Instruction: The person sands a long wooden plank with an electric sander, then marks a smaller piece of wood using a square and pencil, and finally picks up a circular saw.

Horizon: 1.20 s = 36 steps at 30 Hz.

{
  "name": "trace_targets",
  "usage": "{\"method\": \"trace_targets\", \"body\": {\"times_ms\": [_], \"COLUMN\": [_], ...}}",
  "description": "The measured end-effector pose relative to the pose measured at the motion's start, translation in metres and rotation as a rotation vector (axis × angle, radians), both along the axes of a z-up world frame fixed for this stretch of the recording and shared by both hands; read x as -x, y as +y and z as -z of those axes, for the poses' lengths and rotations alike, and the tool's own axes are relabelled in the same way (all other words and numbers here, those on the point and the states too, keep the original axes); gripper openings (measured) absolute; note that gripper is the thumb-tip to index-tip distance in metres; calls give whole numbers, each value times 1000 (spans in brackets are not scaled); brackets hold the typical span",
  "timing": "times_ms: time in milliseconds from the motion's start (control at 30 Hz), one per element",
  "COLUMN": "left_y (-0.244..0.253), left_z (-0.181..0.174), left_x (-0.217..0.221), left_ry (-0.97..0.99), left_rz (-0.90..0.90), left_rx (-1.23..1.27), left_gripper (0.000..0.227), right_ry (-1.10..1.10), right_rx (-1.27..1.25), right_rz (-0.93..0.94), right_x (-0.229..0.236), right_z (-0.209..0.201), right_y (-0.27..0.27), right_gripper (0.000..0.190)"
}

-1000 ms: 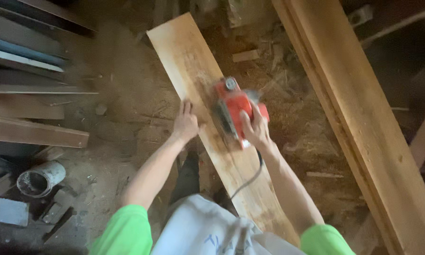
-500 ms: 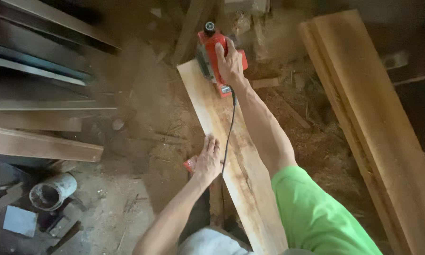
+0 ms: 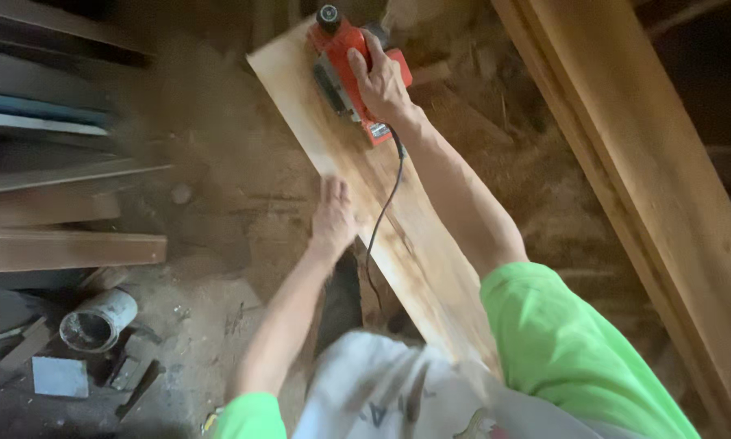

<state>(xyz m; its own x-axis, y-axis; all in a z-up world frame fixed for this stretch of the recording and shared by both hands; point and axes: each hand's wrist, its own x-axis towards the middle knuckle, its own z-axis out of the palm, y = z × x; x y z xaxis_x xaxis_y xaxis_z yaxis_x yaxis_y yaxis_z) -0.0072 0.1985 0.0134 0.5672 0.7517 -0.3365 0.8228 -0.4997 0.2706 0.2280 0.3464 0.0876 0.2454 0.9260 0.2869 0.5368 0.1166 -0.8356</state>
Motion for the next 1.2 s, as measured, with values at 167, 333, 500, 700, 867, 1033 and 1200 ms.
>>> {"method": "trace_targets", "body": {"times_ms": [167,333,500,700,867,1033,1200], "left_y": [4,9,6,6,5,1,2], "left_z": [-1,-2,2,5,-10,-17,3], "left_x": [5,-2,1,-1,-1,-2,0], "left_ry": [-132,94,-40,150,94,187,-2], "left_rz": [129,213,95,235,262,154,43], "left_rx": [-182,-141,-91,-204,-285,-25,20], "left_gripper": [101,110,111,109,109,106,98], "right_ry": [99,164,327,364,461,295,368], "right_rx": [250,299,554,559,465,389,367], "right_rz": [25,36,138,140,55,32,33], "right_x": [-22,-36,-34,-25,-14,1,16], "right_z": [-35,-69,-97,-88,-71,-44,-22], "right_y": [-151,-336,-494,-530,-424,-255,-92], "right_gripper": [51,51,59,63,62,59,64]}}
